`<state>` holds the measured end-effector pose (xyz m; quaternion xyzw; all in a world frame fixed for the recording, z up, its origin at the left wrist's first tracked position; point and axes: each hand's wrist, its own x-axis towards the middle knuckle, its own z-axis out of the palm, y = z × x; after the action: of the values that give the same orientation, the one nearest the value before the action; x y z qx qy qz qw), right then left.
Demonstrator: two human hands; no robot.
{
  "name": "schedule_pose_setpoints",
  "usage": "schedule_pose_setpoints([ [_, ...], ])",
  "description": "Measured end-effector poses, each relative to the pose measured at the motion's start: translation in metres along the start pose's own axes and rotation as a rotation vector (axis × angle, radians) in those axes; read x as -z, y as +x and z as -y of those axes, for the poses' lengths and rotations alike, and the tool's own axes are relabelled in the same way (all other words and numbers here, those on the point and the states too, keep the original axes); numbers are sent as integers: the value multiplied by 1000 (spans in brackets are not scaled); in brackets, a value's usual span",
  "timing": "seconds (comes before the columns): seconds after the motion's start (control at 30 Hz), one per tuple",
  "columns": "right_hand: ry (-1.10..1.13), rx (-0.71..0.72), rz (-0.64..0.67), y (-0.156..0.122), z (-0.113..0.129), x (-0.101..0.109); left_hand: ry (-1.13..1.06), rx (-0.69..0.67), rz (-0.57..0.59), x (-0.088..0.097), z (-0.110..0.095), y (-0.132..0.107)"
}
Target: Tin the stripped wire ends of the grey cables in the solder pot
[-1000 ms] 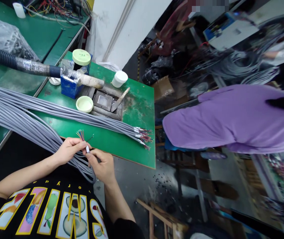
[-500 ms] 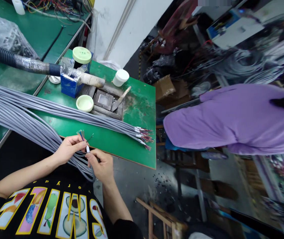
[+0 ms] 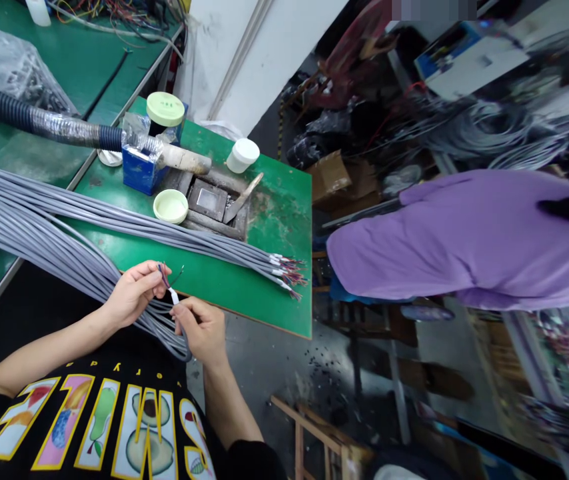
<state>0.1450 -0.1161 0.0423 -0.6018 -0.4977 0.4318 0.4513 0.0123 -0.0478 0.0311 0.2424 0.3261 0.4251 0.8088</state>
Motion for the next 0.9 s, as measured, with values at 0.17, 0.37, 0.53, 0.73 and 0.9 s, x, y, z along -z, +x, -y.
schedule_pose_setpoints([
  [0.17,48,-31,13,1,-2,0,-25,20,-26,-1,0,0],
  [0.37,28,-59,64,5,-2,1,-20,24,-69,-2,5,3],
  [0.53,36,-66,86,7,-2,1,-18,21,-103,-4,6,5],
  [0.73,220,-158,125,8,-13,-1,-38,34,-131,-6,6,4],
  [0.9,362,-218,120,7,-19,-5,-53,43,-146,-6,7,5],
])
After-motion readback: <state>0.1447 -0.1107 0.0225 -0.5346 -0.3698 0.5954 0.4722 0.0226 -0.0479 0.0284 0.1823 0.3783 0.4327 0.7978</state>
